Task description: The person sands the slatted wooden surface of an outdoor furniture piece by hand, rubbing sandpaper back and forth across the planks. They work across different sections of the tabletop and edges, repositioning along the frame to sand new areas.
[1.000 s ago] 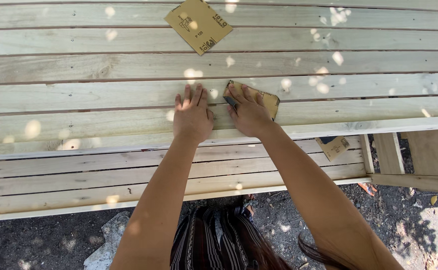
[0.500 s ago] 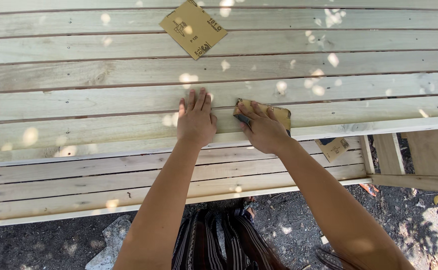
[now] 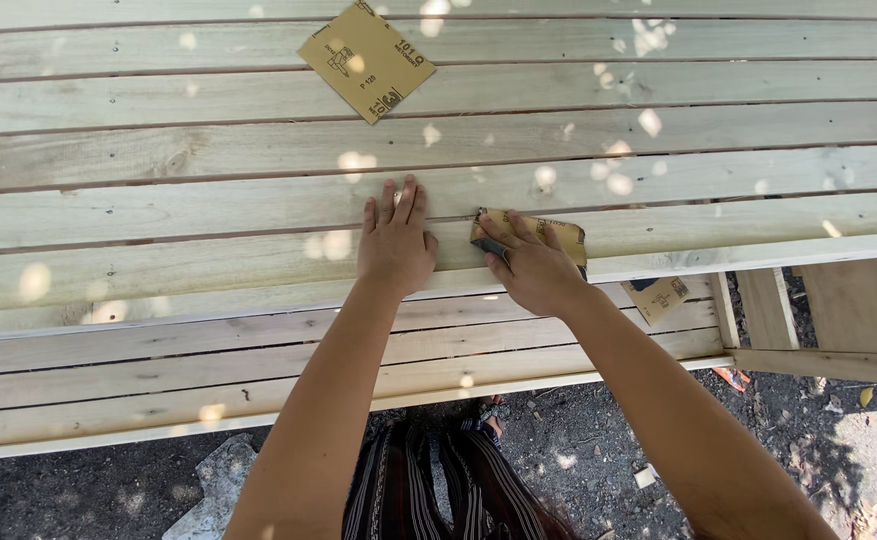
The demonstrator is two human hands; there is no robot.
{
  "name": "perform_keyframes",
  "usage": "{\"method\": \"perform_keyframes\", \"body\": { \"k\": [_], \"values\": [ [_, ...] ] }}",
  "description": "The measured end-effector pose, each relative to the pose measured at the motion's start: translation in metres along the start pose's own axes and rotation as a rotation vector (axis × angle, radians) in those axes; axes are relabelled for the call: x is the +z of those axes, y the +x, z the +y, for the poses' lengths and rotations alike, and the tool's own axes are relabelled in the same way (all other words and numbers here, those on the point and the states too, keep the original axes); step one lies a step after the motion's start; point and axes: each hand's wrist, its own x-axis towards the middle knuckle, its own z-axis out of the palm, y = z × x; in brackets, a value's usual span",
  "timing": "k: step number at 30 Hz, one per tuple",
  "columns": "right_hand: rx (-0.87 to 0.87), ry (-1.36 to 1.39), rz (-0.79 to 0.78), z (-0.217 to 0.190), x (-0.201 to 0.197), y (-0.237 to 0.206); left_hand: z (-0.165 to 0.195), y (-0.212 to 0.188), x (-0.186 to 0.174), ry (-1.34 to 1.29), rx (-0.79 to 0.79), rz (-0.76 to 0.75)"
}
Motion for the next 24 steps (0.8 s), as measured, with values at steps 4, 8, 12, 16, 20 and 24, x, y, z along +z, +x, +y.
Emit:
{"method": "perform_keyframes", "body": {
  "k": [4, 8, 12, 16, 20, 24],
  "values": [
    [0.018, -0.037, 0.077, 0.008, -0.002, 0.007, 0.004, 0.008, 0.0, -0.001, 0.012, 0.04],
    [0.009, -0.06, 0.118, 0.017, -0.007, 0.008, 0.008, 0.008, 0.003, -0.002, 0.053, 0.081],
    [-0.034, 0.359, 0.23, 0.044, -0.015, -0.015, 0.023, 0.007, -0.003, -0.301, 0.185, 0.14],
    [-0.157, 0.753, 0.485, 0.063, -0.027, -0.021, 0.046, 0.022, -0.026, -1.057, 0.152, -0.044],
    [-0.17, 1.596, 0.533, 0.052, -0.038, 0.0, 0.055, 0.041, -0.053, -1.389, 0.199, -0.019],
    [-0.281, 1.869, 0.386, 0.034, -0.046, 0.013, 0.044, 0.05, -0.076, -1.368, 0.074, -0.244]
  ]
}}
